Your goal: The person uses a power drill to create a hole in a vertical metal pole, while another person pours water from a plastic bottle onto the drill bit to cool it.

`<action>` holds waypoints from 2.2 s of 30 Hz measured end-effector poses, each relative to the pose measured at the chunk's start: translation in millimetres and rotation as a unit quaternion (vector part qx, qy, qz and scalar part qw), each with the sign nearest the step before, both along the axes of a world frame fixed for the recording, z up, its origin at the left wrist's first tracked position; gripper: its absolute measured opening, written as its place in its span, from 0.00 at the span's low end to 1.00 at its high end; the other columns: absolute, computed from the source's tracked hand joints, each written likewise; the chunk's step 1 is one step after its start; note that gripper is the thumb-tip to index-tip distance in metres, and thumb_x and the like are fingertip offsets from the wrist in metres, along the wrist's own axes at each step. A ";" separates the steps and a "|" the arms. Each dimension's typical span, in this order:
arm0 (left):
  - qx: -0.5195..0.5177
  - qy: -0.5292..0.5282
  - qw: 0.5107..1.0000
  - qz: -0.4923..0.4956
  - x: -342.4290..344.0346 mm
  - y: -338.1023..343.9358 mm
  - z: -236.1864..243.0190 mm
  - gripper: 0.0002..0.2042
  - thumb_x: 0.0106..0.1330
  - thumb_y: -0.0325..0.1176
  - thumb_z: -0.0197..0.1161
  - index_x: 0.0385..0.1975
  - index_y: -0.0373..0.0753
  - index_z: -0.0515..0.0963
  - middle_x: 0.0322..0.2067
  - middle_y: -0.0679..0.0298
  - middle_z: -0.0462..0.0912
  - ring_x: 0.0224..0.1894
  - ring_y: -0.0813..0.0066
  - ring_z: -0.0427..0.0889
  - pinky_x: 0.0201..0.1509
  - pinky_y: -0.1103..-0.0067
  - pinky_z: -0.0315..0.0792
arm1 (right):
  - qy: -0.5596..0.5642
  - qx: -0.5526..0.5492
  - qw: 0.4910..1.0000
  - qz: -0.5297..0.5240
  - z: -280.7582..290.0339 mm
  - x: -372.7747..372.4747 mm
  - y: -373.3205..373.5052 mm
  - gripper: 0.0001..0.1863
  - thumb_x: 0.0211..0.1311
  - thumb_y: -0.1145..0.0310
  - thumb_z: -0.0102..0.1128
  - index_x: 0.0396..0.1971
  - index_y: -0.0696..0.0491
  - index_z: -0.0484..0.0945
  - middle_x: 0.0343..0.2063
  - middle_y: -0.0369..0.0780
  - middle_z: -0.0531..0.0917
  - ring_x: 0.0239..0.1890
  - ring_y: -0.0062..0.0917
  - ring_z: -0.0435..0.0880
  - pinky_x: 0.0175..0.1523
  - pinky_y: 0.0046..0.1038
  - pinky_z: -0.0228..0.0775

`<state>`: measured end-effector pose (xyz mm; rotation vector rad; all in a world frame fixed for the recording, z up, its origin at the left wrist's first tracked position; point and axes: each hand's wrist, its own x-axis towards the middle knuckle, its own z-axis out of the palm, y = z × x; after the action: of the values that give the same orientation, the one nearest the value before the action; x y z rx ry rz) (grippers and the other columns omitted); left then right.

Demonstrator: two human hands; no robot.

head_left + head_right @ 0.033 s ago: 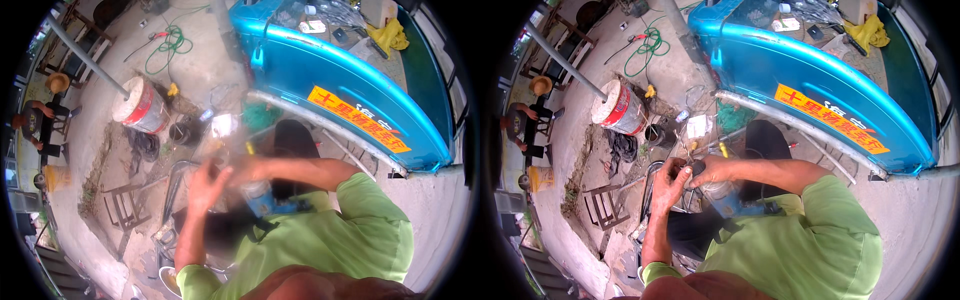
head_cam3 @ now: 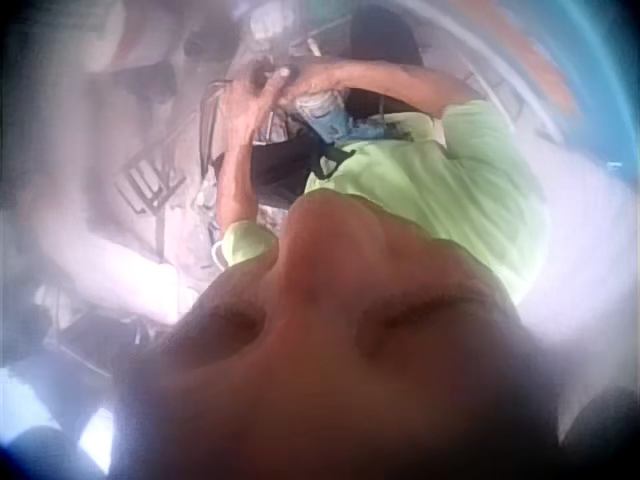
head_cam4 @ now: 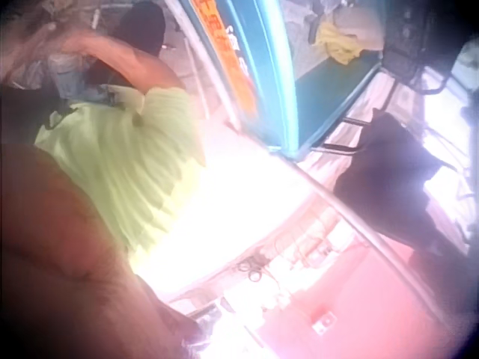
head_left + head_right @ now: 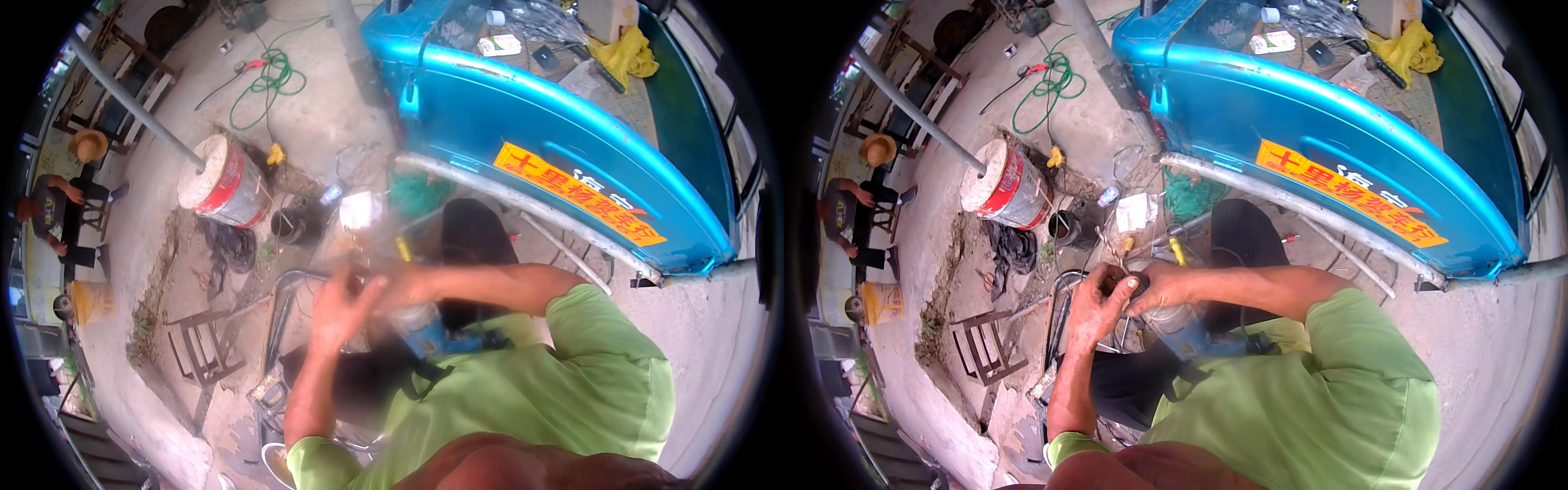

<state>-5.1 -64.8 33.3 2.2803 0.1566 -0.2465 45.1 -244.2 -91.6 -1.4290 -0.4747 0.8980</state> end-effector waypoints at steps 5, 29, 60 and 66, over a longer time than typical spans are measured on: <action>0.099 0.032 0.994 -0.028 4.2 -25.0 -24.7 0.25 0.57 0.53 0.75 0.35 0.32 0.81 0.25 0.51 0.86 0.29 0.57 0.87 0.37 0.65 0.78 | 0.058 0.014 0.998 0.023 -41.2 -14.7 1.1 0.23 0.45 0.57 0.81 0.37 0.58 0.88 0.31 0.38 0.88 0.36 0.23 0.84 0.45 0.30 0.75; 0.170 0.026 0.985 0.003 0.5 -45.1 -20.6 0.26 0.59 0.55 0.71 0.38 0.34 0.82 0.29 0.50 0.87 0.33 0.52 0.87 0.42 0.64 0.78 | -0.127 -0.127 0.982 0.057 -11.6 -8.1 -1.5 0.28 0.44 0.46 0.74 0.33 0.57 0.86 0.31 0.48 0.88 0.35 0.36 0.87 0.44 0.36 0.77; -0.487 -0.121 0.824 0.263 -111.0 17.2 -96.9 0.40 0.63 0.57 0.71 0.62 0.29 0.69 0.54 0.54 0.78 0.55 0.64 0.80 0.61 0.69 0.73 | 0.181 0.161 0.950 -0.199 110.0 92.7 10.0 0.14 0.54 0.63 0.74 0.36 0.56 0.85 0.34 0.39 0.87 0.36 0.24 0.85 0.45 0.31 0.78; -0.706 -0.056 0.696 0.118 -88.0 -6.3 -80.4 0.52 0.51 0.55 0.80 0.69 0.28 0.61 0.61 0.44 0.73 0.66 0.44 0.72 0.73 0.59 0.65 | 0.305 0.270 0.908 -0.095 110.4 96.0 52.3 0.16 0.62 0.62 0.66 0.45 0.55 0.82 0.40 0.40 0.86 0.42 0.28 0.86 0.51 0.33 0.80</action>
<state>-93.1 -71.1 -47.2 0.6933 0.1185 -0.0264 141.2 -191.9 18.8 -0.6229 -0.0868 0.9087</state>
